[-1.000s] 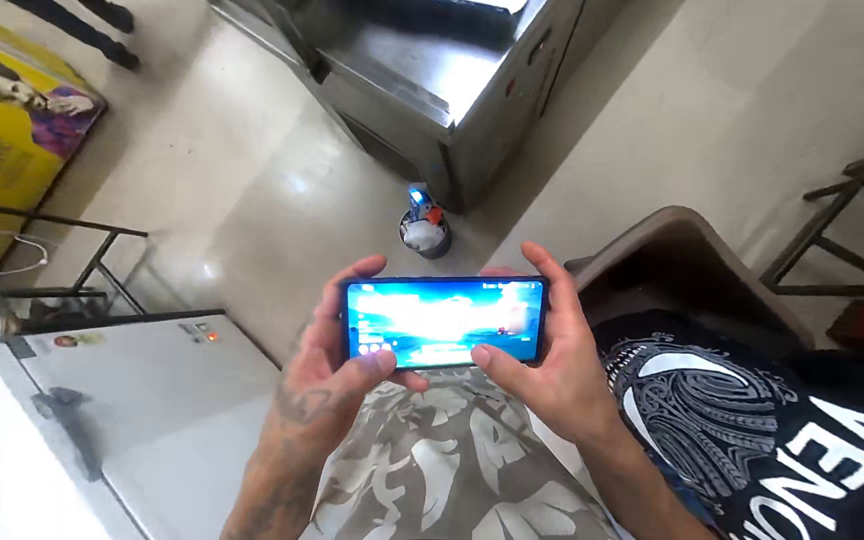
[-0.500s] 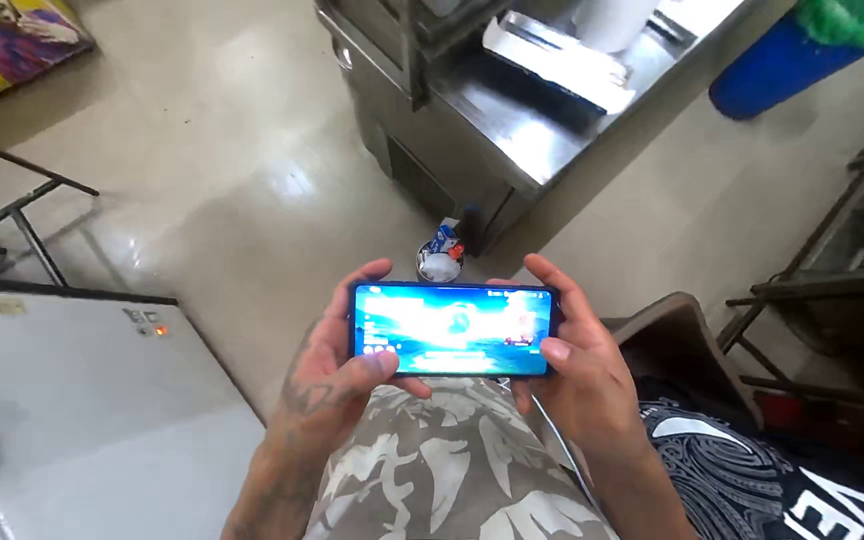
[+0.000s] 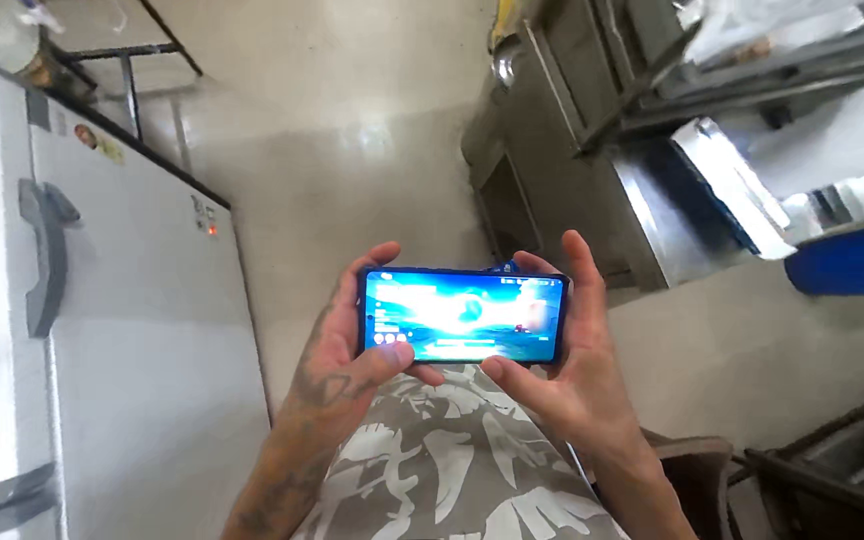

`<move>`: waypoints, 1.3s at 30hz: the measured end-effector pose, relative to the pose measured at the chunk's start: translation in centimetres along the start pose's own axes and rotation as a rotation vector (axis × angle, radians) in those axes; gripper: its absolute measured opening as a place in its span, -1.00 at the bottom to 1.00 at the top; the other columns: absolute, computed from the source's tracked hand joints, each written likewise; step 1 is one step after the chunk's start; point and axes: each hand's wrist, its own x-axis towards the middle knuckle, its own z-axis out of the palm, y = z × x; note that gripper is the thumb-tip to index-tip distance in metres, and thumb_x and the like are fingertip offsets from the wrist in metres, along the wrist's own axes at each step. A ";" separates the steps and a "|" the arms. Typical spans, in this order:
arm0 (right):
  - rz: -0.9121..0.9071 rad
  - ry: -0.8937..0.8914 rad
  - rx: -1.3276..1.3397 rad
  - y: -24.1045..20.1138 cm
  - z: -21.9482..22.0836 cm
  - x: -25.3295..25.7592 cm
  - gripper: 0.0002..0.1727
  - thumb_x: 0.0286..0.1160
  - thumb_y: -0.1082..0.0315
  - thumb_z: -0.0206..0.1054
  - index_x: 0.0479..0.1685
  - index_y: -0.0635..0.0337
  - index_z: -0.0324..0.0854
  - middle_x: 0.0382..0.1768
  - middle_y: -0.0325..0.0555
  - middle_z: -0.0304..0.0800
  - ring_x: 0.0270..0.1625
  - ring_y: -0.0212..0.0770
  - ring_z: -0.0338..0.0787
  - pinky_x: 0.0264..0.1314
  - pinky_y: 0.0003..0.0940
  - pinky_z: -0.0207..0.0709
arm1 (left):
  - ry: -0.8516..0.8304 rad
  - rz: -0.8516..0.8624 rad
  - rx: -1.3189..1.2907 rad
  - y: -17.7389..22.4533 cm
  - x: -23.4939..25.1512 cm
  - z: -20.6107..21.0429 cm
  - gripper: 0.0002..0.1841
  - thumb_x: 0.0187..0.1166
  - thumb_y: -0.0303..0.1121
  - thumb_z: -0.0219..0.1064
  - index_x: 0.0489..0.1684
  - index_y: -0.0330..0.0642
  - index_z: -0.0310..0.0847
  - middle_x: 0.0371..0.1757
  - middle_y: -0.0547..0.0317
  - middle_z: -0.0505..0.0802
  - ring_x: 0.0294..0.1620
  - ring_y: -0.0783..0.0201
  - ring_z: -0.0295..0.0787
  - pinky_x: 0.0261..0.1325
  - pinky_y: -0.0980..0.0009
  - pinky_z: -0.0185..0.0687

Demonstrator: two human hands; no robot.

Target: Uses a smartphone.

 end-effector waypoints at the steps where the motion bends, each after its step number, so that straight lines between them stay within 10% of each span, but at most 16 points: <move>1: 0.000 -0.036 0.010 0.0 0.4 1.1 0.32 0.11 0.16 0.68 0.91 -0.33 -0.27 0.66 -0.23 0.32 0.29 -0.17 0.75 -0.14 -0.29 0.86 | 0.037 0.017 0.007 -0.1 -0.1 -0.9 -0.79 0.65 -0.28 0.28 -0.13 -0.16 0.82 -0.08 0.03 0.90 -0.08 0.15 0.88 0.04 0.17 0.82; 6: 0.032 -0.213 0.180 0.1 2.2 7.1 0.20 0.23 0.20 0.58 0.90 -0.35 -0.21 0.63 -0.17 0.36 -0.04 -0.16 0.83 -0.47 -0.30 0.81 | 0.345 0.044 -0.049 0.7 0.8 -3.3 -0.82 0.54 -0.27 0.43 -0.11 -0.15 0.82 -0.12 0.07 0.89 -0.14 0.21 0.86 -0.05 0.25 0.82; 11: 0.057 -0.321 0.274 0.8 3.4 14.3 0.13 0.26 0.15 0.55 0.88 -0.36 -0.14 0.63 -0.18 0.37 -0.21 -0.20 0.81 -0.57 -0.38 0.74 | 0.304 0.070 0.001 2.6 4.8 -6.0 -0.71 0.71 -0.15 0.26 0.08 -0.15 0.76 0.00 0.01 0.89 -0.04 0.10 0.90 0.00 0.15 0.87; 15: 0.037 -0.374 0.270 1.2 3.8 21.1 0.13 0.24 0.18 0.54 0.87 -0.37 -0.14 0.65 -0.21 0.35 -0.05 -0.18 0.84 -0.45 -0.31 0.80 | 0.450 0.069 0.034 4.9 11.1 -6.1 -0.81 0.68 -0.15 0.30 -0.17 0.01 0.75 -0.28 0.34 0.79 -0.27 0.44 0.76 -0.18 0.50 0.74; 32: 0.097 -0.460 0.409 1.1 5.1 45.8 0.04 0.26 0.19 0.55 0.82 -0.39 0.01 0.51 -0.24 0.51 -0.42 -0.31 0.74 -0.70 -0.44 0.64 | 0.716 -0.110 -0.193 10.8 31.7 -15.0 -0.72 0.72 -0.25 0.17 -0.40 -0.02 0.74 -0.46 0.31 0.73 -0.45 0.44 0.68 -0.32 0.50 0.69; 39: 0.028 -0.357 0.211 -0.2 8.8 57.3 0.15 0.19 0.20 0.61 0.86 -0.34 -0.08 0.61 -0.24 0.38 0.19 -0.19 0.79 -0.17 -0.31 0.85 | 0.554 -0.125 -0.212 14.9 42.0 -24.0 -0.74 0.69 -0.24 0.23 -0.42 -0.01 0.75 -0.47 0.35 0.73 -0.47 0.50 0.67 -0.33 0.58 0.66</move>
